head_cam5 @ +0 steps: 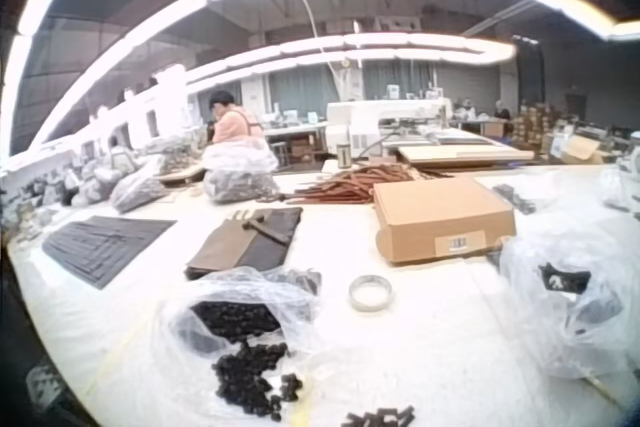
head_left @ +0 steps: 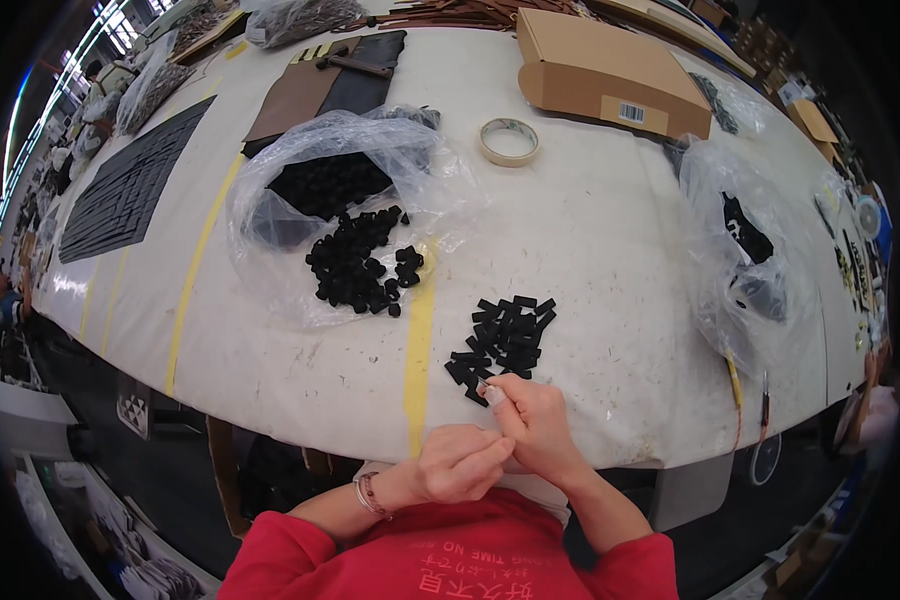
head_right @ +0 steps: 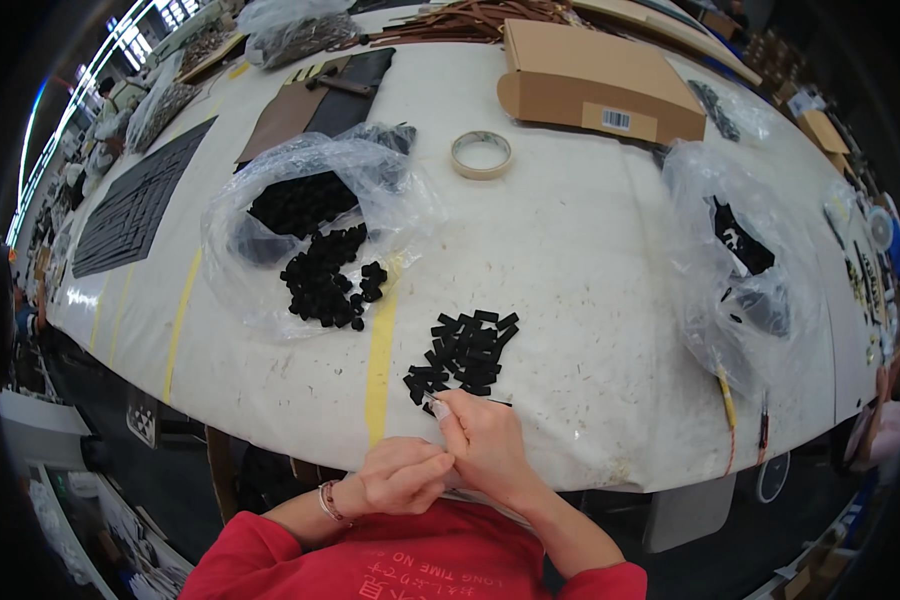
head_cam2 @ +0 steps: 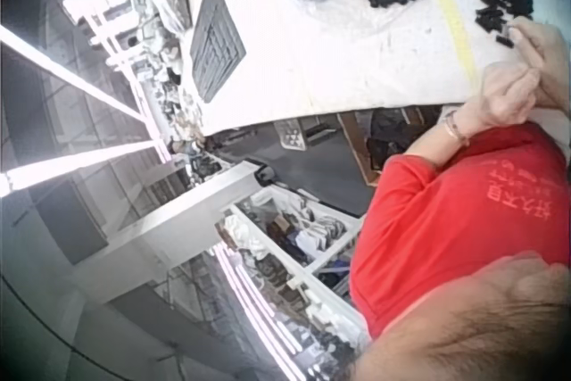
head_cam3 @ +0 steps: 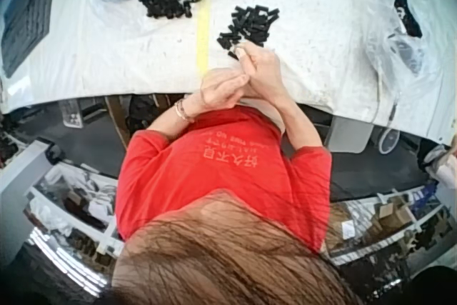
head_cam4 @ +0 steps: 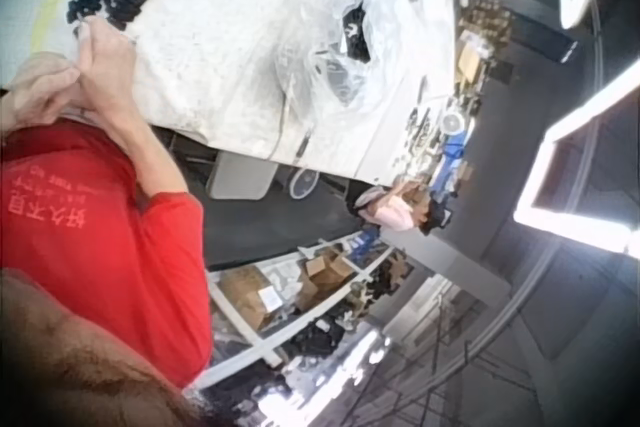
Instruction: The person assembles small black plastic or rubber components on a work table using a small hand tool.
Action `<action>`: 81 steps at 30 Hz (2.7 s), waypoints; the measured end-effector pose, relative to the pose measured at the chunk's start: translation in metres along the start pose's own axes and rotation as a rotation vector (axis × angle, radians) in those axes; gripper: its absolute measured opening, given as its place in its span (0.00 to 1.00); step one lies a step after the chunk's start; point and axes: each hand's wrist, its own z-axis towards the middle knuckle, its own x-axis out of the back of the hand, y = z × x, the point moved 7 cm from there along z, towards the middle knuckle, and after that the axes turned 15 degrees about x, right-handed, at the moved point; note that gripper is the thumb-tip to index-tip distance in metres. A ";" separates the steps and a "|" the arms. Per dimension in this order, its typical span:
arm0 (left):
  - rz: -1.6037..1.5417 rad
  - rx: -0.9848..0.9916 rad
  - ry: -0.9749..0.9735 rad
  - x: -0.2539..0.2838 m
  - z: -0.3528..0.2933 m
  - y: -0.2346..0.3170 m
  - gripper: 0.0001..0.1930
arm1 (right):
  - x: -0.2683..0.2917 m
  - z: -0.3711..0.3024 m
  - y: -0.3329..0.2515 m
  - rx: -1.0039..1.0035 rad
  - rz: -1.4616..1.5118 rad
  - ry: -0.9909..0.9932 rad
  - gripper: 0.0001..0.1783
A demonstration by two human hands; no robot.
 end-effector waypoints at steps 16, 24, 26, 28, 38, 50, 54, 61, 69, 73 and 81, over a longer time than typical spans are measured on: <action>-1.944 1.418 -0.137 -0.037 -0.035 -0.063 0.11 | 0.000 -0.012 -0.021 0.348 -0.369 0.064 0.12; -1.589 1.331 -0.006 -0.019 -0.034 -0.065 0.09 | -0.013 -0.026 -0.003 -0.021 0.208 0.166 0.09; -1.573 1.353 -0.022 -0.019 -0.033 -0.066 0.08 | -0.014 -0.027 0.001 -0.102 0.224 0.126 0.10; -1.535 1.389 -0.041 -0.020 -0.035 -0.069 0.07 | -0.009 -0.024 -0.002 -0.046 0.107 0.092 0.11; -1.683 1.465 -0.235 -0.026 -0.041 -0.070 0.09 | -0.002 -0.019 -0.028 0.415 -0.360 0.038 0.17; -1.799 1.396 -0.057 -0.024 -0.042 -0.070 0.10 | -0.004 -0.017 -0.015 0.165 -0.076 0.055 0.13; -1.739 1.367 0.278 0.015 -0.019 -0.106 0.07 | 0.033 -0.015 0.004 -0.005 -0.325 0.006 0.12; -1.337 1.201 0.188 0.033 -0.001 -0.109 0.08 | 0.040 -0.020 0.029 -0.167 -0.330 -0.158 0.08; -1.164 1.224 -0.108 -0.027 -0.011 -0.071 0.06 | 0.005 -0.023 0.022 -0.466 0.621 0.055 0.05; -1.208 1.258 -0.168 -0.025 -0.014 -0.076 0.06 | 0.001 -0.020 0.019 -0.497 0.725 0.030 0.07; -0.942 1.120 -0.306 -0.017 -0.010 -0.074 0.05 | 0.003 -0.015 0.018 -0.479 0.677 -0.151 0.08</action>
